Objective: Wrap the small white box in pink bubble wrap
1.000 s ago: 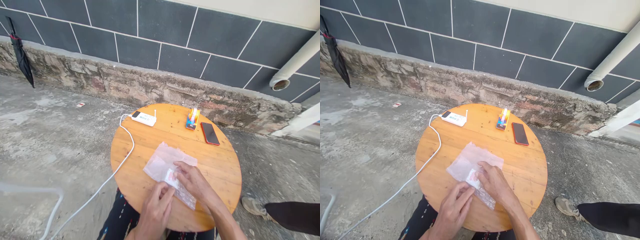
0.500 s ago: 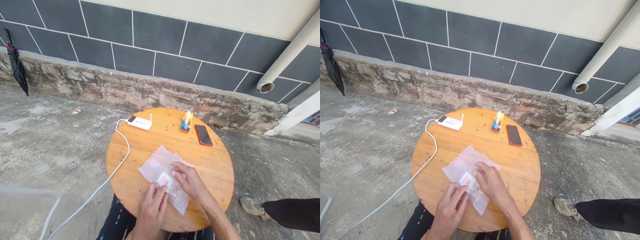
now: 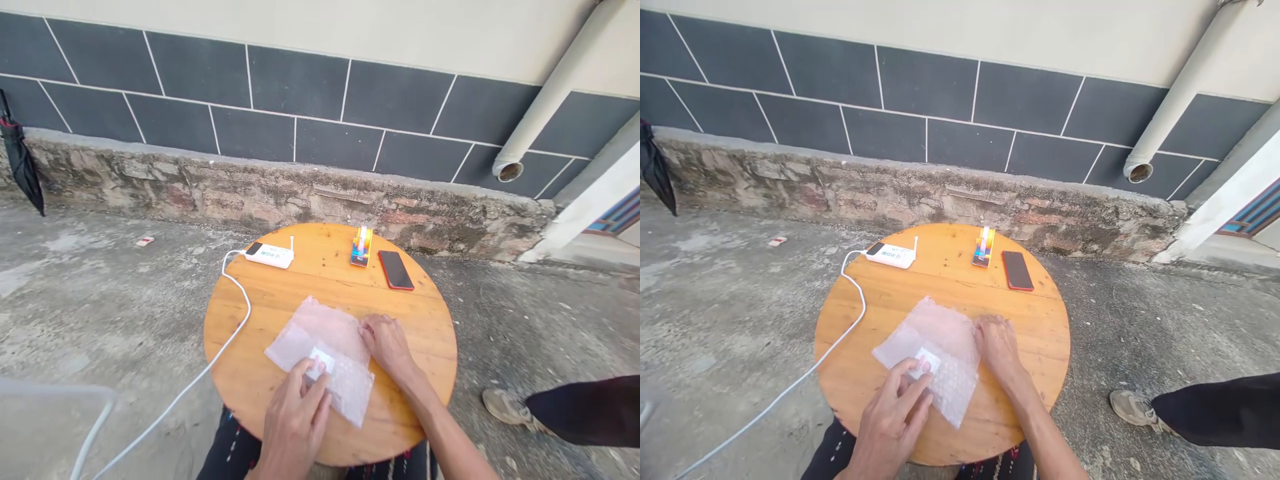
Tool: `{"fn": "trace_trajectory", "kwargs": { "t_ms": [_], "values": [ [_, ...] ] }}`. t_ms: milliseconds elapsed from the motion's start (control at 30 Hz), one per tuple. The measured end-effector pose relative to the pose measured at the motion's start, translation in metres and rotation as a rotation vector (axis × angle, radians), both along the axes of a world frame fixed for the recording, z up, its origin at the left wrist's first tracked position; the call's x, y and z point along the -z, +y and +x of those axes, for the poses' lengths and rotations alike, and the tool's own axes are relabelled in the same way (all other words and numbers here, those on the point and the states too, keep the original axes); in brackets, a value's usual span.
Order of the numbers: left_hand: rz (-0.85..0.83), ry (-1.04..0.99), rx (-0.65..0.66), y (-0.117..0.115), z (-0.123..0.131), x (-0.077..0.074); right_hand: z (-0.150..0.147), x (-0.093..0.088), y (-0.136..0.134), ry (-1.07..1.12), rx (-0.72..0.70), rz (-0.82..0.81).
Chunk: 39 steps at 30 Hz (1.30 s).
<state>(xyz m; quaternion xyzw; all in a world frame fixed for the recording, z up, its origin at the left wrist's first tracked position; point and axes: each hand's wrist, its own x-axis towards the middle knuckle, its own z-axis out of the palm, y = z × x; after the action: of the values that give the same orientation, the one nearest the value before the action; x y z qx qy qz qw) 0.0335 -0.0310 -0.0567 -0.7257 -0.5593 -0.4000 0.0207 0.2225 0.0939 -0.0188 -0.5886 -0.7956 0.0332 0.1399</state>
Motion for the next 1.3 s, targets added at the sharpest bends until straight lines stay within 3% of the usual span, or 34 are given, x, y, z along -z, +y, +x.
{"fn": "trace_trajectory", "kwargs": {
  "t_ms": [267, 367, 433, 500, 600, 767, 867, 1067, 1300],
  "values": [
    [-0.042, 0.008, -0.026, 0.003, 0.005, -0.005, 0.002, -0.003, 0.002, 0.013, 0.000, 0.089],
    [-0.056, 0.000, -0.006, 0.002, 0.005, -0.009, 0.002, -0.015, -0.025, 0.082, -0.045, 0.149],
    [-0.048, -0.021, 0.020, -0.002, 0.003, -0.010, -0.006, -0.022, -0.050, 0.222, -0.196, 0.214],
    [-0.030, -0.071, 0.031, -0.008, -0.005, -0.009, -0.018, -0.026, -0.072, 0.239, -0.326, 0.198],
    [-0.079, -0.202, -0.020, -0.014, -0.027, -0.004, -0.037, -0.021, -0.090, 0.169, -0.398, 0.127],
    [-0.419, -0.451, -0.194, -0.004, -0.072, -0.005, -0.049, -0.002, -0.086, 0.125, -0.385, 0.159],
    [-0.541, -0.514, -0.207, 0.011, -0.087, -0.011, -0.048, 0.002, -0.084, 0.127, -0.377, 0.194],
    [-0.688, -0.483, -0.120, 0.034, -0.088, -0.020, -0.046, -0.007, -0.084, 0.073, -0.398, 0.152],
    [-0.755, -0.594, -0.138, 0.039, -0.089, -0.012, -0.048, -0.011, -0.079, 0.092, -0.420, 0.143]
  ]
}}
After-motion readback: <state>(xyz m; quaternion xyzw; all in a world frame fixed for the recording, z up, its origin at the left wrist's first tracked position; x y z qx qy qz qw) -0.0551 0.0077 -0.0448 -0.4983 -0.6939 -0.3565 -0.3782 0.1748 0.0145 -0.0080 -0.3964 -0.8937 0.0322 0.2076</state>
